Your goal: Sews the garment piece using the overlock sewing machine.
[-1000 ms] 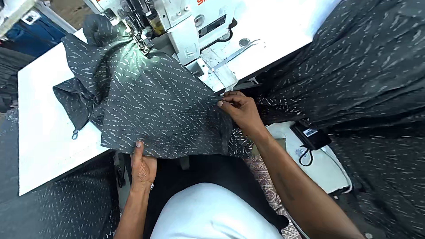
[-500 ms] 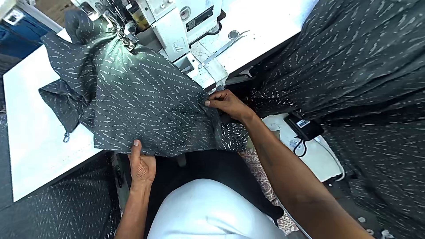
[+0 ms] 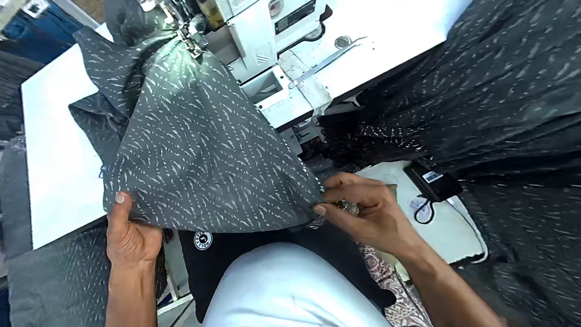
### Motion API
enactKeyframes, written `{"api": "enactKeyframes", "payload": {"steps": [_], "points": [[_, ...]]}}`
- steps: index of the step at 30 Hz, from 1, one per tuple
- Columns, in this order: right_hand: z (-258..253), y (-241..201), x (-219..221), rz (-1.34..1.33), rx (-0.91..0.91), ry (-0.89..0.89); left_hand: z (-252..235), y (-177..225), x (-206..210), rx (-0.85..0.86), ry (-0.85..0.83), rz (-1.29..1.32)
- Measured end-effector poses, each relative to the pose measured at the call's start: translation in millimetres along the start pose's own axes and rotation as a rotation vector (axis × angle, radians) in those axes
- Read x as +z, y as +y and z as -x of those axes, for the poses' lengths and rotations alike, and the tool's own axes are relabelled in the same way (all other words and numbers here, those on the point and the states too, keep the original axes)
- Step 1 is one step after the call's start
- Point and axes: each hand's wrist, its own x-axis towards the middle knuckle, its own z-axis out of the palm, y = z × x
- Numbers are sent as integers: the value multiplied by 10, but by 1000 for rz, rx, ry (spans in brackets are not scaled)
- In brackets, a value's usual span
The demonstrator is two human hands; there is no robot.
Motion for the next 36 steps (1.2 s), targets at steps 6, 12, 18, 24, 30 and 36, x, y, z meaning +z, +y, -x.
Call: {"api": "enactKeyframes", "payload": {"steps": [6, 12, 18, 24, 30, 36], "points": [[214, 39, 286, 40, 68, 196, -52, 63, -122, 19, 14, -37], [273, -7, 280, 6, 44, 346, -135, -9, -177, 64, -128, 26], [227, -12, 295, -83, 47, 425, -146, -87, -173, 96, -286, 74], [254, 34, 282, -70, 119, 414, -82, -131, -10, 25, -206, 242], [143, -132, 314, -444, 425, 67, -260, 53, 177, -362, -206, 697], [-21, -192, 459, -512, 450, -186, -547, 437, 301, -186, -1, 78]]}}
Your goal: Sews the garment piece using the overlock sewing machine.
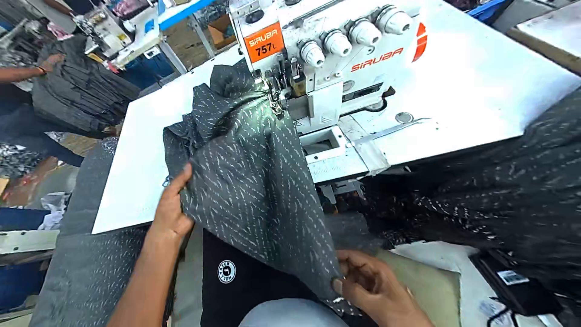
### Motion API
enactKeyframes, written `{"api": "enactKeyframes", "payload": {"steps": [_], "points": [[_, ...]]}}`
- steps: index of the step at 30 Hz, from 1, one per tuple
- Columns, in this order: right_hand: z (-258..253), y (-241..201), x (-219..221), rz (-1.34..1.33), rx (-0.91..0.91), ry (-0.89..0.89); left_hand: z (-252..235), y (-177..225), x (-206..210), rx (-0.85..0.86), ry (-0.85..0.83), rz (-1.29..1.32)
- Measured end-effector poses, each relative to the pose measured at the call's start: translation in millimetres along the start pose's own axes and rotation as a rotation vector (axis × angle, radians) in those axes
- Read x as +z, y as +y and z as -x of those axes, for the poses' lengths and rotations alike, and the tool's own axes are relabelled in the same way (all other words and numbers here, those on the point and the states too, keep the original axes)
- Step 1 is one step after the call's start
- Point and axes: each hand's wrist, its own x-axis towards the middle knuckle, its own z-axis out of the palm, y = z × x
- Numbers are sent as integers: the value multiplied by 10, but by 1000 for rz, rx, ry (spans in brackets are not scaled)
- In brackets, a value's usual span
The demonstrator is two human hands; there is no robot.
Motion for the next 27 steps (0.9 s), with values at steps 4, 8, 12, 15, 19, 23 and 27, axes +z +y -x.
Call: {"api": "enactKeyframes", "payload": {"steps": [4, 8, 12, 15, 19, 23, 27], "points": [[-85, 182, 58, 80, -85, -31, -312, 166, -219, 154, -44, -73], [-86, 352, 45, 160, -176, 52, -416, 188, -261, 135, -100, -68], [0, 49, 111, 187, -232, -65, -427, 318, -125, 214, -141, -106], [-116, 294, 52, 246, -235, 12, -544, 408, -98, 274, -192, -139], [-126, 455, -39, 192, -204, 93, -596, 291, -205, 226, -114, -124], [-138, 463, -93, 225, -240, 81, -528, 195, -214, 208, -91, -64], [-108, 301, -146, 167, -273, -57, -511, 335, -102, 258, -124, -59]]}}
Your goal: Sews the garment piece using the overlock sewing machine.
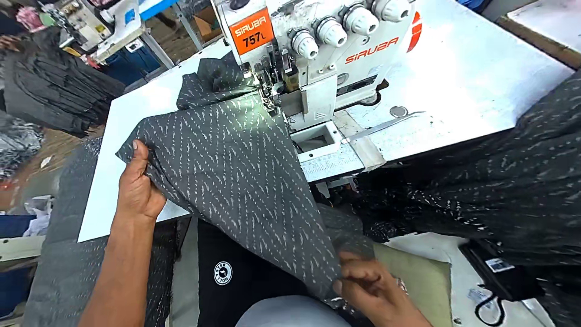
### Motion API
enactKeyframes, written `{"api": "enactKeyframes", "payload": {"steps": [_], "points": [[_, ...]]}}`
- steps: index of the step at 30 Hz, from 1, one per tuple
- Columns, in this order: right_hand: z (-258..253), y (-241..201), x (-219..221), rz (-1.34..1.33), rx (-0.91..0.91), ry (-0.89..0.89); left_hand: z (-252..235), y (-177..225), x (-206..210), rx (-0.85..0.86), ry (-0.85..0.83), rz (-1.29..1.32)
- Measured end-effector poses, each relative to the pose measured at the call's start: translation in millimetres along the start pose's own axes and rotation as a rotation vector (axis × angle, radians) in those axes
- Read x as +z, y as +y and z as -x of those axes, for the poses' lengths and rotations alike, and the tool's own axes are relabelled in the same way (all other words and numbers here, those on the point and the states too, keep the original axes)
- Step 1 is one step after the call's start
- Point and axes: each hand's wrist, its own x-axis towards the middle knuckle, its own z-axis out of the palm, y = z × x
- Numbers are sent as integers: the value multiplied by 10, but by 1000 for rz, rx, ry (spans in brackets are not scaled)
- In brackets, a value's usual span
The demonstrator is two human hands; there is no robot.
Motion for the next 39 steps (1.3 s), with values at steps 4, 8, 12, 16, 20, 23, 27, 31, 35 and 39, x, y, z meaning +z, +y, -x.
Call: {"api": "enactKeyframes", "payload": {"steps": [4, 8, 12, 16, 20, 23, 27, 31, 35, 39], "points": [[-24, 1, 1, 23, 15, 8, -68, -9, -10, 13, -14, 21], [-209, -73, 21, 6, 15, 31, -215, 22, 36, 16, 9, 65], [-554, -136, 19, -11, -25, 29, -584, 113, -9, 60, -32, 130], [-871, -234, -19, 7, -48, 42, -903, 312, 31, 154, -46, 111], [-1162, -461, -22, 64, -119, 93, -1085, 652, 77, 244, -35, 35], [-1401, -512, -1, 109, -105, 110, -1226, 871, 89, 287, 17, -23], [-1673, -569, 2, 102, -70, 131, -1487, 1157, 31, 325, 57, -151], [-1896, -579, 38, 90, -78, 159, -1992, 1317, -58, 351, 174, -235], [-1893, -549, 115, 48, -93, 209, -2081, 1271, 6, 320, 198, -892], [-1651, -507, 179, -8, -90, 123, -585, 634, 445, 555, -162, -1124]]}}
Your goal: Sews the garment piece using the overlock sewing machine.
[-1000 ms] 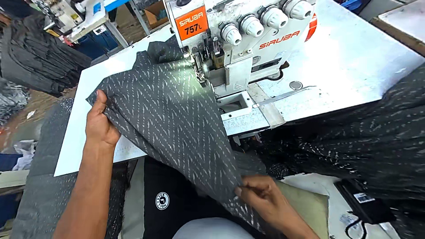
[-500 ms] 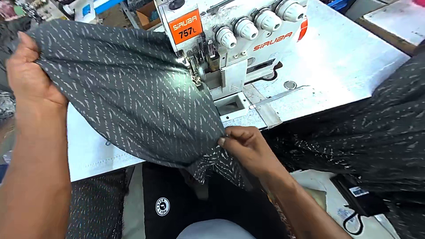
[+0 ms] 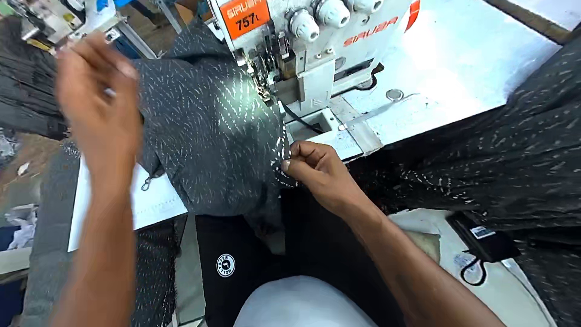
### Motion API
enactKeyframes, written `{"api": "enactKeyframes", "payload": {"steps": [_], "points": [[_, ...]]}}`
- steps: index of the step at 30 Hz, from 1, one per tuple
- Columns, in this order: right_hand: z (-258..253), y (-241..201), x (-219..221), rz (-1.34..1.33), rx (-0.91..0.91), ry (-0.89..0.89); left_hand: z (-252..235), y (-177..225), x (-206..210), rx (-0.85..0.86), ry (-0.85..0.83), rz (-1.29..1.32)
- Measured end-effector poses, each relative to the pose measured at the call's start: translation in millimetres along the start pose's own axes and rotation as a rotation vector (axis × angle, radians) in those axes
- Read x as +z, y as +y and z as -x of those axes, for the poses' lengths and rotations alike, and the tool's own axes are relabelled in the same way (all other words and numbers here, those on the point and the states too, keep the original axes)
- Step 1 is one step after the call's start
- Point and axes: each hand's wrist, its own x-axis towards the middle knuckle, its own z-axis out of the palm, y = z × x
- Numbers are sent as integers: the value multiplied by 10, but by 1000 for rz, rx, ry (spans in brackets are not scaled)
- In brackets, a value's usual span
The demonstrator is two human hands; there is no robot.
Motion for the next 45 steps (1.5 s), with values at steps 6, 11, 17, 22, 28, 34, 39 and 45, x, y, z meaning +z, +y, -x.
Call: {"api": "enactKeyframes", "payload": {"steps": [6, 11, 17, 22, 28, 34, 39, 45], "points": [[543, 161, -119, 9, 197, -232, 1797, 745, 863, -141, -306, 242], [906, 353, -106, -52, 223, -236, 2030, 668, 1100, -225, -466, 243], [1287, 379, -187, -100, 162, -119, 2237, 1081, 872, -168, -519, 491], [1425, 371, -212, -150, 162, -100, 2424, 1134, 968, -139, -702, 453], [1505, 413, -247, -384, 201, -68, 2515, 846, 1137, 404, -349, 97], [1566, 491, -255, -584, 221, -47, 2705, 645, 1571, 599, -251, 98], [1611, 465, -292, -590, 216, -28, 2719, 626, 1552, 650, -161, 150], [1739, 332, -241, -301, 253, 73, 2658, 847, 1313, 590, -231, 282]]}}
